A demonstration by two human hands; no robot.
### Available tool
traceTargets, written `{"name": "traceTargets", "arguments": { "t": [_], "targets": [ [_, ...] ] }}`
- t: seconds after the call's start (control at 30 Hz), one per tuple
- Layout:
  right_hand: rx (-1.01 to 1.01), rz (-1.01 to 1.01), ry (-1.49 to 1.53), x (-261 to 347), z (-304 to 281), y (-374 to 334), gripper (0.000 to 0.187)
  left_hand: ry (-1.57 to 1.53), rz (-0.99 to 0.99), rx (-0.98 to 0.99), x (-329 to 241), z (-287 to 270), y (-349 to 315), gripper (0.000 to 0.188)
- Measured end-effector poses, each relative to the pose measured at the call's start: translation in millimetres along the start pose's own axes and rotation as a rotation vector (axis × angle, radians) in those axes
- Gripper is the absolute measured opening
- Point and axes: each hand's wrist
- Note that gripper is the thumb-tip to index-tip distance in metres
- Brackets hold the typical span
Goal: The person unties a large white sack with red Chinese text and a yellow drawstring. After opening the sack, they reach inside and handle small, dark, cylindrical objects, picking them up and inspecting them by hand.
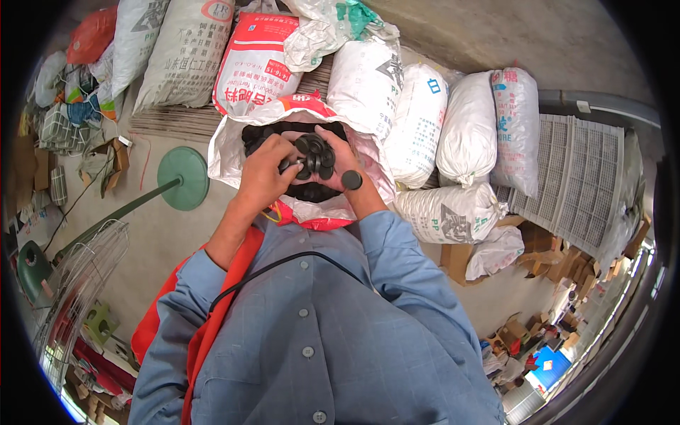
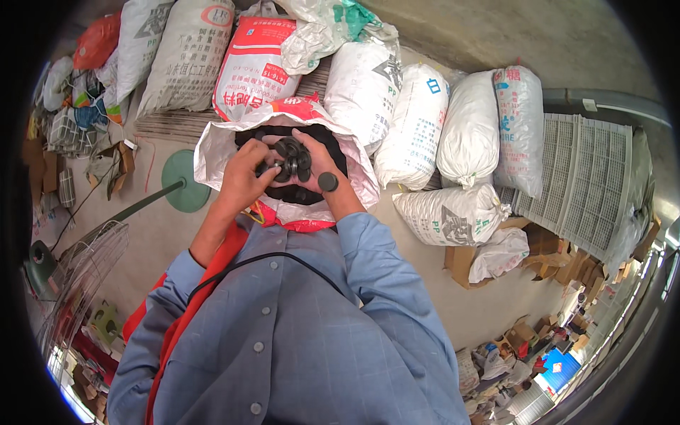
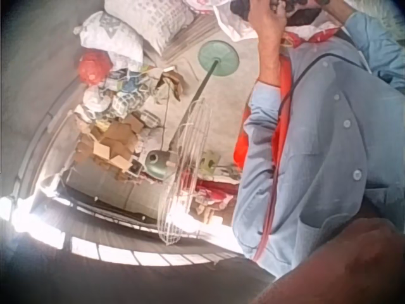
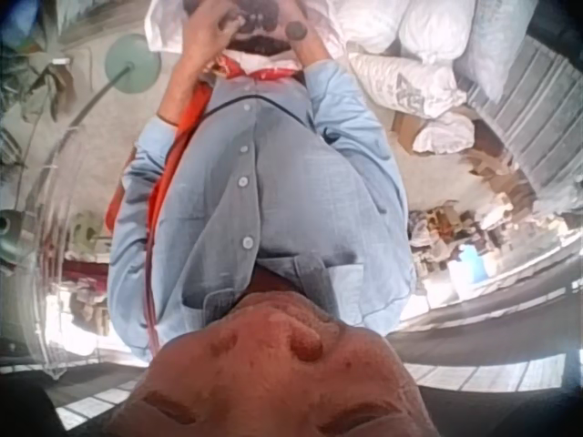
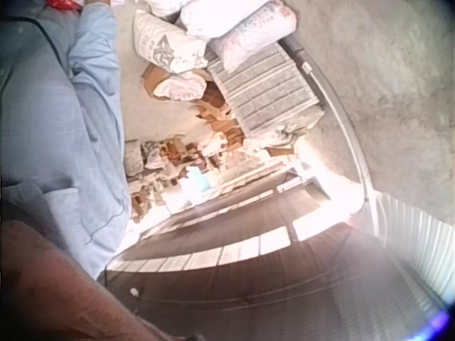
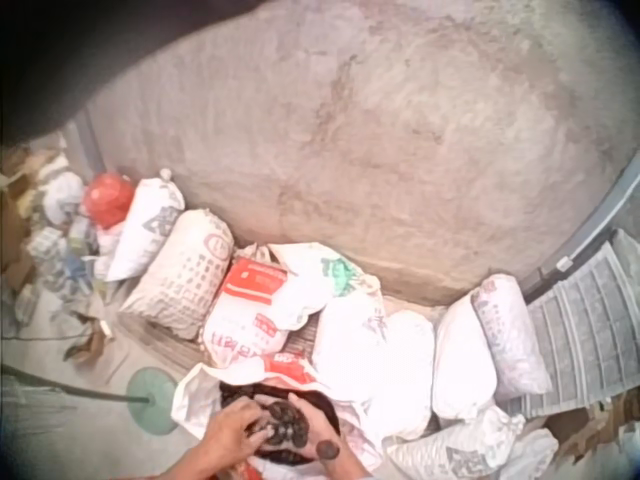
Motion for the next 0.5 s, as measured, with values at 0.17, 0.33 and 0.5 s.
{"name": "traceTargets", "arguments": {
  "t": [0.17, 0.33, 0.5],
  "targets": [
    [-0.108, -0.077, -0.205, -2.1, -15.5, -5.2, 0.05, -0.49, -0.387, 0.049, 21.5, 3.2, 0.6, 0.015],
    [-0.211, -0.147, -0.571, -1.2, -7.2, -9.6, 0.033, -0.52, -0.532, 0.017, 23.3, 4.6, 1.0, 0.015],
    [-0.178, -0.29, -0.732, -15.5, -21.3, 2.7, 0.026, -0.446, -0.495, 0.001, 23.9, 10.9, 5.0, 0.013]
  ]
}}
Point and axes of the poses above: each hand's wrist, its own y-axis towards the middle knuckle, its own z-axis out of the palm, x = y × z, and after that the axes turned 15 degrees about -z, right-handed
